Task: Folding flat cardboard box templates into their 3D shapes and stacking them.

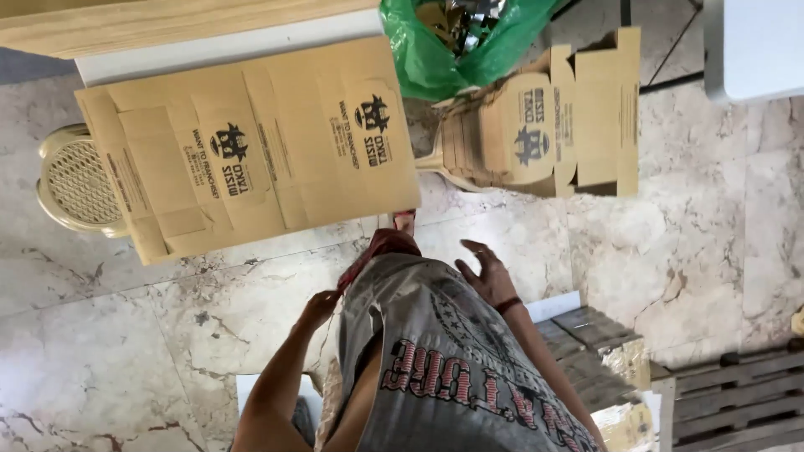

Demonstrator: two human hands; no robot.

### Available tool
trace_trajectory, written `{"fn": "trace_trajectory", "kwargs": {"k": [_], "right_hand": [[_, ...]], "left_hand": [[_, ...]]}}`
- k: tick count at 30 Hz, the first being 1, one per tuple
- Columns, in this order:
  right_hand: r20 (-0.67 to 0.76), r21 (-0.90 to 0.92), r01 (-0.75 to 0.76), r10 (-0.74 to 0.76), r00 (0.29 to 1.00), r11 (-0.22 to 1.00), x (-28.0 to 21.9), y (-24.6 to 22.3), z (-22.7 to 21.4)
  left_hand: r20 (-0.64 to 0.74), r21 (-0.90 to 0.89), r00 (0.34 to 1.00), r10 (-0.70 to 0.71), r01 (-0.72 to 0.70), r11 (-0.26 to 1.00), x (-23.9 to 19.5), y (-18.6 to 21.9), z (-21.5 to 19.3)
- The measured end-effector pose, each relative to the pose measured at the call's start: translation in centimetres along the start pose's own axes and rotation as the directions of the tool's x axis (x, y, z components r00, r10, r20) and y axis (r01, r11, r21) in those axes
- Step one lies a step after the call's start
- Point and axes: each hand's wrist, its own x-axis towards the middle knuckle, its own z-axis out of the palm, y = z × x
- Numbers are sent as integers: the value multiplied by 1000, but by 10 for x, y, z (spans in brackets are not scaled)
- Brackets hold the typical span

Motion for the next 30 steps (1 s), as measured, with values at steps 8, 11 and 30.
{"fn": "trace_trajectory", "kwargs": {"k": [8, 11, 30], "right_hand": [[241, -189, -224, 267, 933, 956, -78, 89, 137], [26, 12, -251, 250, 968, 968, -80, 71, 169], [-608, -305, -314, 71, 791, 899, 178, 32, 203]], "left_hand": [[116, 65, 773, -624, 621, 781, -106, -153, -96], [-236, -230, 599, -765, 731, 643, -122, -154, -172], [-332, -394, 726, -603, 474, 787, -18, -185, -376]]}}
